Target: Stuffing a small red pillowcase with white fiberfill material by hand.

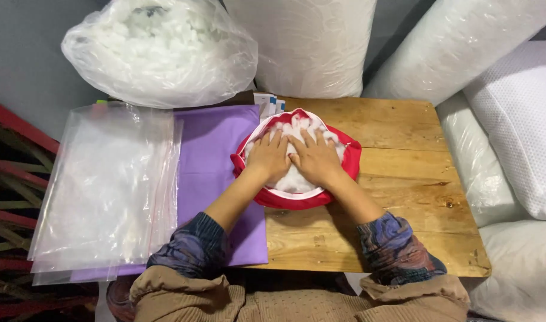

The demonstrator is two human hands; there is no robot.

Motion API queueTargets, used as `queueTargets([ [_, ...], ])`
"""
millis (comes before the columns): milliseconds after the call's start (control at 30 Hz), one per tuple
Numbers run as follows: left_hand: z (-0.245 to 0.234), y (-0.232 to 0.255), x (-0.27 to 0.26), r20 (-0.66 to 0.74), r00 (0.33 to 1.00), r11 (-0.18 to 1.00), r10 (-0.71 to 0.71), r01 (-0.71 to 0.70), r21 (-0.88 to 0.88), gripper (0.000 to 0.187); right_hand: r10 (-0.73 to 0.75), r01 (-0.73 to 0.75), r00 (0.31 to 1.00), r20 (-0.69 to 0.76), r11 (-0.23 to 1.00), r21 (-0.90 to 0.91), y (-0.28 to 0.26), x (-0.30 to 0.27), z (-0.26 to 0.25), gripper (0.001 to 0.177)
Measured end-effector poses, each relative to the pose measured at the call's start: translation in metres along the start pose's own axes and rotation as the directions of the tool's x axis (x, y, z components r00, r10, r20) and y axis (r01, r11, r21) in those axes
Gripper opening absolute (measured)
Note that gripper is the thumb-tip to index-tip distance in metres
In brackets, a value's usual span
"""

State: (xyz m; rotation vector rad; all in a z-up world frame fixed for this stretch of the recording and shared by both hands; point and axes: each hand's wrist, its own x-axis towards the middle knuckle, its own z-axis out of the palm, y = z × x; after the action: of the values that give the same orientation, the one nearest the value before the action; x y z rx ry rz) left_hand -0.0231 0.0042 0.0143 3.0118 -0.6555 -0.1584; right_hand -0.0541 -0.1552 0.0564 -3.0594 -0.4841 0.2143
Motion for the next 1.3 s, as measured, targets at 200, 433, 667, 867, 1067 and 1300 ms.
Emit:
queueTargets([
  [200, 0.018, 0.005, -0.026, -0.183, 0.983, 0.994, -0.001, 0.021, 0.107, 0.064, 0.064, -0.063, 0.997, 0.035, 0.998, -0.013, 0.027, -0.026, 0.016, 0.054],
  [433, 0.045, -0.012, -0.027, -0.489, 0.871, 0.995, 0.057, -0.013, 0.094, 0.060, 0.053, -0.052, 0.998, -0.040, 0.998, 0.036, 0.046, -0.034, 0.031, 0.050],
  [667, -0.040, 0.002, -0.044, -0.439, 0.889, 0.940, 0.129, -0.250, -0.230, 0.057, -0.072, 0.157, 0.939, -0.337, 0.960, 0.233, 0.051, -0.037, 0.007, 0.052],
  [867, -0.100, 0.008, -0.070, -0.416, 0.847, 0.875, 0.330, -0.440, -0.203, 0.091, -0.070, 0.171, 0.893, -0.445, 0.967, 0.190, 0.043, -0.061, -0.053, 0.049],
  [1067, -0.093, 0.012, -0.050, -0.199, 0.908, 0.930, 0.368, -0.357, 0.090, 0.127, -0.126, 0.229, 0.912, -0.391, 0.946, 0.229, 0.048, -0.011, -0.062, 0.049],
  [1300, 0.009, -0.024, -0.003, -0.032, 0.973, 0.968, 0.229, -0.224, 0.112, 0.098, -0.076, 0.073, 0.992, -0.104, 0.997, -0.036, 0.013, -0.003, 0.019, 0.064],
])
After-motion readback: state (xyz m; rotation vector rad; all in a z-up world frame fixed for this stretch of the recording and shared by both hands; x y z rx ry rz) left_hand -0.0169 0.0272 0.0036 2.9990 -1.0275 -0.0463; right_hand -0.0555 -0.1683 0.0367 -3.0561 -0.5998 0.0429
